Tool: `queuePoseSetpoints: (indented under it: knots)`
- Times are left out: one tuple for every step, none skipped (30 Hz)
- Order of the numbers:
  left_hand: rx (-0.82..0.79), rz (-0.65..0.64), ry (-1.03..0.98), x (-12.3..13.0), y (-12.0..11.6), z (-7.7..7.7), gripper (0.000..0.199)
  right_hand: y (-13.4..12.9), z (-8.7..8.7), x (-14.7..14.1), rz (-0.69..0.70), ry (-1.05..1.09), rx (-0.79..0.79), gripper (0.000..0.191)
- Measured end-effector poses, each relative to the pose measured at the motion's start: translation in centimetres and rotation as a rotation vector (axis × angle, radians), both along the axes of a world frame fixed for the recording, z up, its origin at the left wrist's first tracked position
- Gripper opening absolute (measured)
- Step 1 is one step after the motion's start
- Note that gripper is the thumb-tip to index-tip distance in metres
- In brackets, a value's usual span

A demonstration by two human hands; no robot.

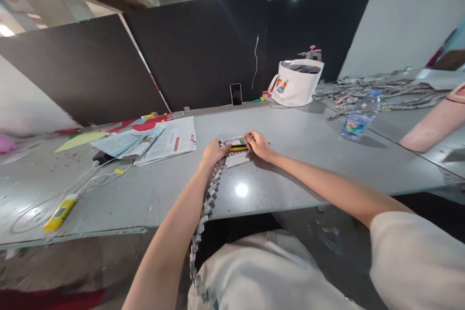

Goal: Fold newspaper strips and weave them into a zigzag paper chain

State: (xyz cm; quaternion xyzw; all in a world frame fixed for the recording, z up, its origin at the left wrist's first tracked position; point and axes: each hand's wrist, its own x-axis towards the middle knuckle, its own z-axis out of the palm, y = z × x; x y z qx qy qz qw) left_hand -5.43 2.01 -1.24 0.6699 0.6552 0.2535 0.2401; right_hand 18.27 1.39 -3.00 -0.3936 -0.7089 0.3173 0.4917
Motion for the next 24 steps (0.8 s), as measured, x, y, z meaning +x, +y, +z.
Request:
queuePoseSetpoints:
  knots:
    - [-0.009,-0.025,0.019,-0.1,0.3,-0.1,0.067,0.1,0.0,0.0,0.001,0.023,-0.007,0.043]
    - [0.0,-0.038,0.034,-0.2,0.6,-0.3,0.067,0.2,0.0,0.0,0.001,0.051,-0.016,0.042]
    - [0.023,-0.037,0.039,-0.2,1.0,-0.5,0.066,0.3,0.0,-0.1,0.002,0.08,-0.028,0.041]
    - [0.073,-0.024,0.025,-0.1,1.3,-0.7,0.064,0.5,0.0,-0.1,0.003,0.109,-0.041,0.041]
    - [0.136,-0.003,0.004,0.0,1.7,-0.9,0.06,0.6,-0.1,-0.1,0.002,0.131,-0.051,0.04]
    - [0.188,0.018,-0.017,0.2,2.0,-1.2,0.056,0.8,-0.2,-0.1,-0.002,0.147,-0.054,0.04]
    - [0.221,0.029,-0.046,0.4,2.3,-1.4,0.052,0.9,-0.4,-0.1,-0.008,0.155,-0.049,0.04]
    - [0.235,0.029,-0.08,0.7,2.5,-1.6,0.047,1.0,-0.5,-0.1,-0.014,0.158,-0.039,0.039]
    - [0.24,0.035,-0.118,0.9,2.7,-1.8,0.041,1.0,-0.7,-0.1,-0.012,0.16,-0.028,0.038]
    - [0.241,0.029,-0.162,1.1,2.8,-2.0,0.035,1.0,-0.8,0.0,-0.001,0.162,-0.025,0.036]
    - [0.233,0.022,-0.21,1.1,2.8,-2.0,0.029,0.9,-0.8,0.1,0.014,0.168,-0.029,0.034]
    - [0.215,0.008,-0.266,1.1,2.8,-2.1,0.022,0.8,-0.8,0.1,0.034,0.17,-0.039,0.035]
    - [0.187,-0.01,-0.331,1.1,2.8,-2.0,0.018,0.7,-0.8,0.2,0.043,0.171,-0.047,0.036]
    - [0.145,-0.01,-0.41,0.9,2.7,-1.9,0.017,0.6,-0.8,0.3,0.045,0.163,-0.047,0.038]
    - [0.103,0.012,-0.499,0.7,2.6,-1.7,0.02,0.5,-0.8,0.4,0.024,0.144,-0.033,0.037]
    - [0.073,0.045,-0.585,0.6,2.4,-1.3,0.024,0.4,-0.8,0.4,0.003,0.115,-0.022,0.036]
    - [0.057,0.067,-0.651,0.5,2.3,-0.9,0.029,0.3,-0.8,0.5,-0.012,0.099,-0.025,0.035]
    - [0.062,0.066,-0.711,0.5,2.2,-0.4,0.033,0.2,-0.8,0.5,-0.016,0.095,-0.044,0.035]
    - [0.068,0.049,-0.774,0.6,2.2,0.1,0.037,0.2,-0.9,0.5,-0.024,0.1,-0.066,0.035]
    - [0.053,0.018,-0.849,0.8,2.2,0.7,0.041,0.1,-0.9,0.5,-0.03,0.109,-0.095,0.035]
    - [0.013,-0.018,-0.927,1.2,2.3,1.2,0.044,0.1,-1.0,0.4,-0.032,0.127,-0.127,0.035]
    - [-0.055,-0.059,-0.989,1.6,2.5,1.7,0.048,0.1,-1.0,0.3,-0.029,0.154,-0.161,0.035]
    - [-0.12,-0.097,-1.043,2.0,2.8,2.0,0.05,0.1,-1.0,0.2,-0.023,0.181,-0.196,0.034]
    - [-0.181,-0.129,-1.096,2.5,3.2,2.2,0.049,0.1,-1.0,0.1,-0.02,0.208,-0.226,0.033]
